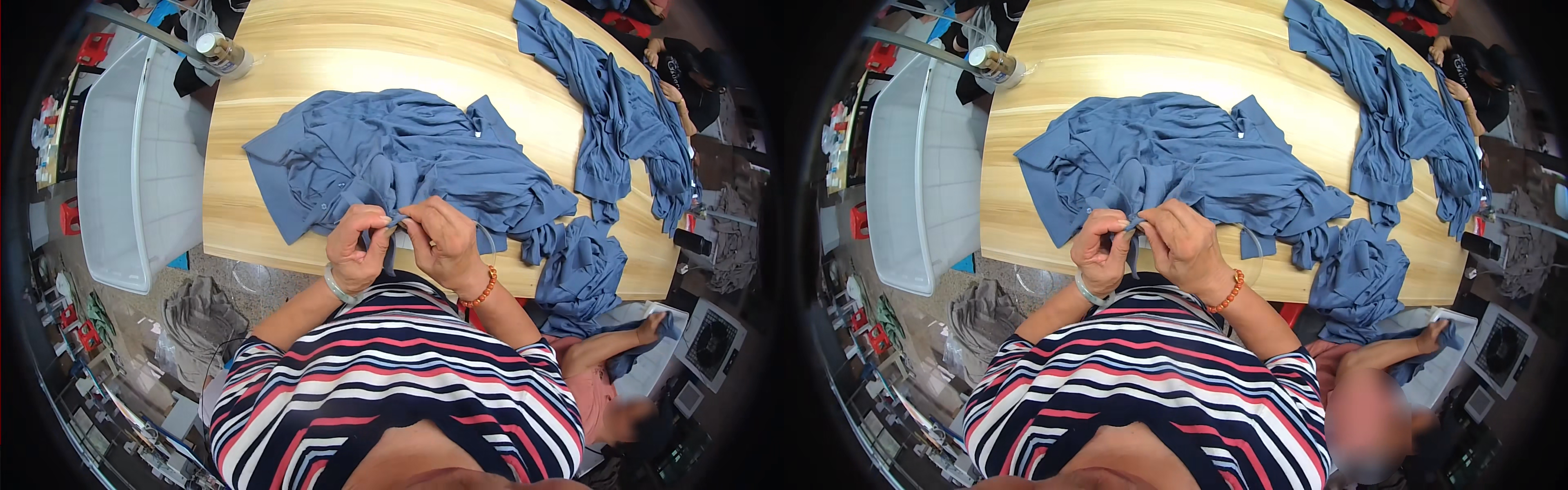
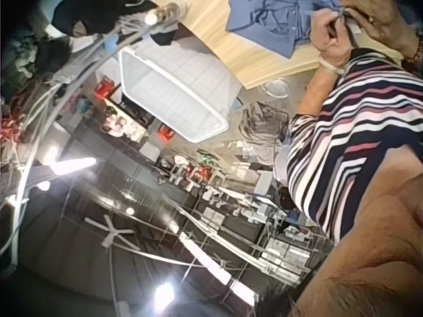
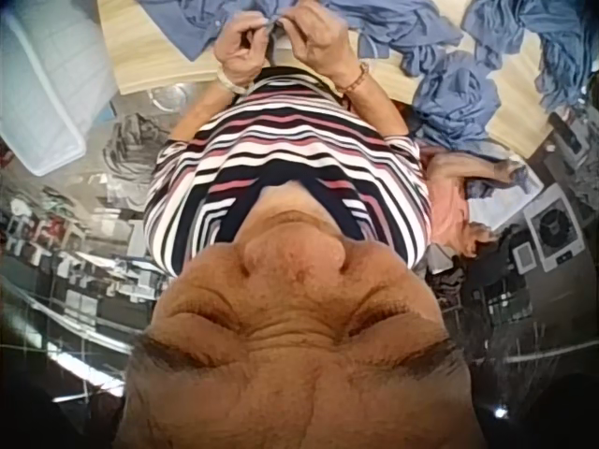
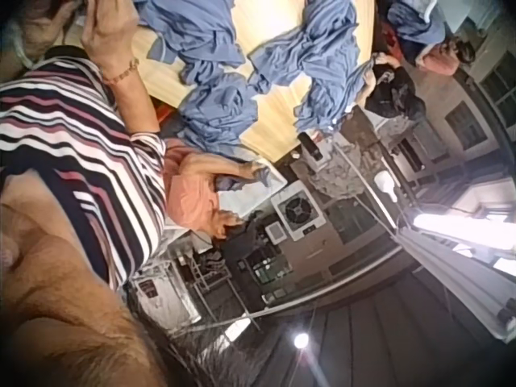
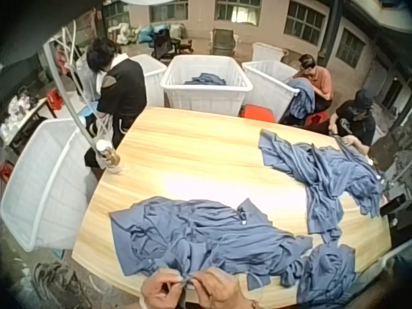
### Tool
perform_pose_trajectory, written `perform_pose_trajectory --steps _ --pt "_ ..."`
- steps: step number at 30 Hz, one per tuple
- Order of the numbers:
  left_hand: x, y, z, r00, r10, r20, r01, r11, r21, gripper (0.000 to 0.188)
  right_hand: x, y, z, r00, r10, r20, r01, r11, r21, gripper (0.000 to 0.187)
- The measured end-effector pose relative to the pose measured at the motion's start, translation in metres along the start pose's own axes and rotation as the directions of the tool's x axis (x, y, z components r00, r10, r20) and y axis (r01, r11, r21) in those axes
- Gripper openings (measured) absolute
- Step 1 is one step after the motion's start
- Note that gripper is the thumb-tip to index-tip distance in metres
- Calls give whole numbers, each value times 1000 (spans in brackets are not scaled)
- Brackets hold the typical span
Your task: The recorder uses a thread nipper to trim loose threads and excess material from blue fabric garment pieces on a workbench.
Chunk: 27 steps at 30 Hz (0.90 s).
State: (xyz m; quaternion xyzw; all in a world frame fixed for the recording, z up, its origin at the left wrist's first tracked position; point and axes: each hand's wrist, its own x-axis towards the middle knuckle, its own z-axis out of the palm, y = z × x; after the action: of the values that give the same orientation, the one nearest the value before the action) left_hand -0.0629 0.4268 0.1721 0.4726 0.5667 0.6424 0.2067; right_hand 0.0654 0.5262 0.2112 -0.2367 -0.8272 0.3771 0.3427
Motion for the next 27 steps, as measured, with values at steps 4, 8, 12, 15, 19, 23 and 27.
perform_pose_trajectory --steps 4,8,12,15,19,23,27 --pt "0 1 1 1000 -1 -15 1 1000 31 20 -1 4 0 998 -68 13 69 993 -91 21" --pt "3 -2 5 995 -97 -29 97 995 3 21 4 9 1 989 -146 -8 142 974 -178 22" --pt "4 -4 5 995 -101 -17 101 995 18 27 2 10 4 980 -199 -16 190 956 -225 24" --pt "3 -6 5 992 -126 15 125 992 18 30 1 14 3 978 -209 1 205 958 -200 24" --pt "15 -4 -1 980 -82 181 54 986 155 31 1 16 3 964 -260 62 263 964 -39 27" --pt "24 2 -15 965 -253 70 261 955 -139 31 13 19 -6 985 -165 58 165 986 16 52" --pt "46 53 -45 998 56 10 -50 950 -309 21 18 60 -19 924 355 143 -283 885 -369 63"
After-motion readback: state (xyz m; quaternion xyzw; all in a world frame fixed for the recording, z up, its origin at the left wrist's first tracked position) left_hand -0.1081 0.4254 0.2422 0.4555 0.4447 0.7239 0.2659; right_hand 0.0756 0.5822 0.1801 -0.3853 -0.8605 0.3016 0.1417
